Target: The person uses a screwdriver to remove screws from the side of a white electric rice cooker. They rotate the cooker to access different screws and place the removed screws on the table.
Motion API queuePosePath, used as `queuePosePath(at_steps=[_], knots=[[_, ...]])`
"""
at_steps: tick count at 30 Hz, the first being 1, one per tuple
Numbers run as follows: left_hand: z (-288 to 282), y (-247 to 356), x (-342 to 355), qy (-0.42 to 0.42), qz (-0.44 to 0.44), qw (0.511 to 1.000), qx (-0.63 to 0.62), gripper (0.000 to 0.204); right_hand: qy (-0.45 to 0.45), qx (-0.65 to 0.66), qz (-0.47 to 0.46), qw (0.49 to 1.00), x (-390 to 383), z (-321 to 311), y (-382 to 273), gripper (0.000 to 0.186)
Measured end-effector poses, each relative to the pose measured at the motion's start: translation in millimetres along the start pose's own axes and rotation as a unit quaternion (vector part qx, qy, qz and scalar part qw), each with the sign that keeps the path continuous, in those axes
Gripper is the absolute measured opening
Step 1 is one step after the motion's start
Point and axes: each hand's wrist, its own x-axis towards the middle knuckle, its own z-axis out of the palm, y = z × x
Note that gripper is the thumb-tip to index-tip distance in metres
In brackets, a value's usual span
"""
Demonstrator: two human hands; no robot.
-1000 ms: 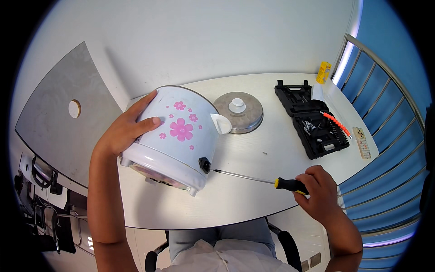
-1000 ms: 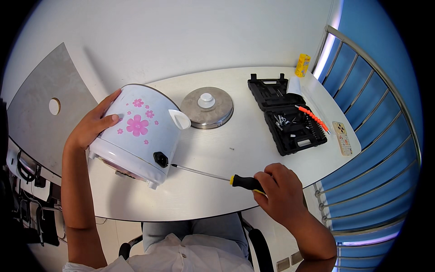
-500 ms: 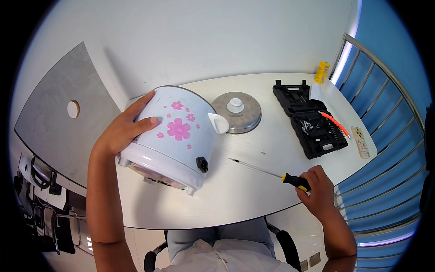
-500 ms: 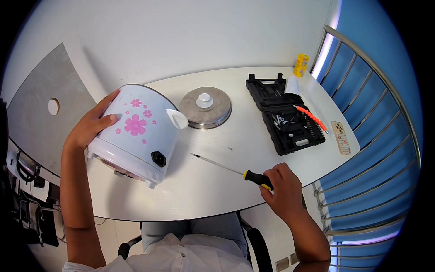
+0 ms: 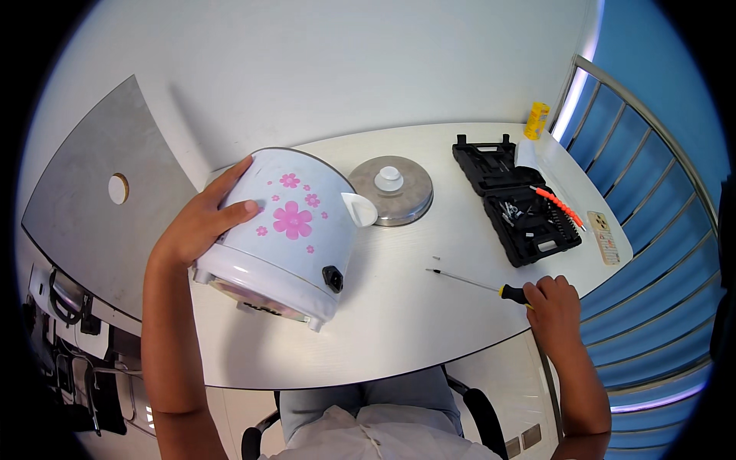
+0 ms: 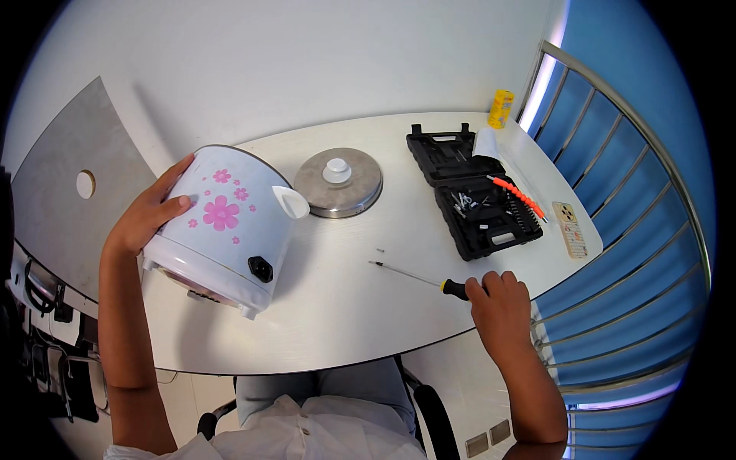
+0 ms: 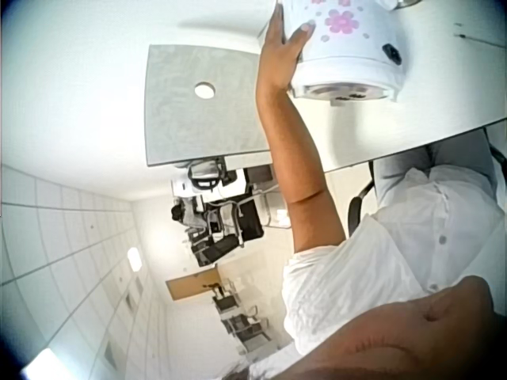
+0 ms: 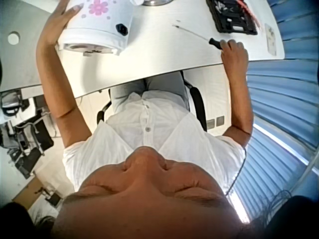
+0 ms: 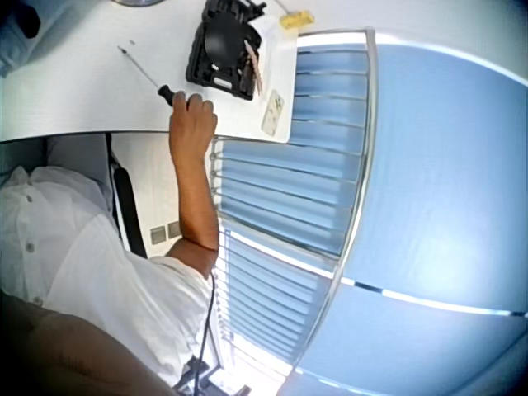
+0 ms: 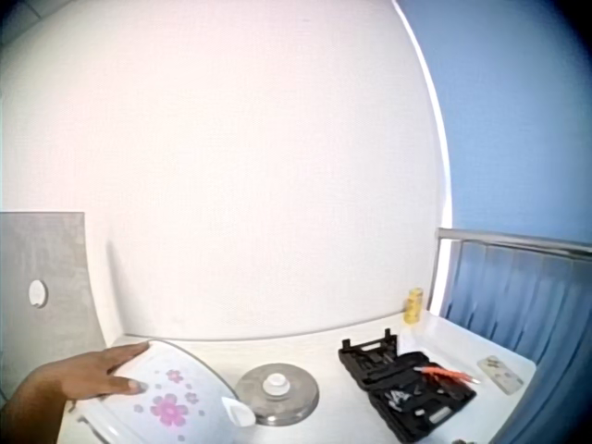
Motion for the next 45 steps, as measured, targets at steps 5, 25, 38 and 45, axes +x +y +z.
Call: queuePosePath(at_steps=[5,25,38,45], knots=[[-1,-2,0,-0.001,0.007,1.0,0.006,0.087,0.004,-0.028,0.019,0.999,8,-17,3,0.03],[-16,-1,-8,0.08,0.029,0.992,0.09,0.07,-0.217,0.437,0.267,0.831,-20,-5,-6,0.035],[177,23,-76,-0.033,0.418,0.907,0.032,0.021,-0.141,0.477,0.267,0.825,-39,13,-16,0.034],[250,-6,-16,0.009,0.248,0.961,0.125,0.03,-0.14,0.473,0.273,0.826,-56,4,-7,0.035]])
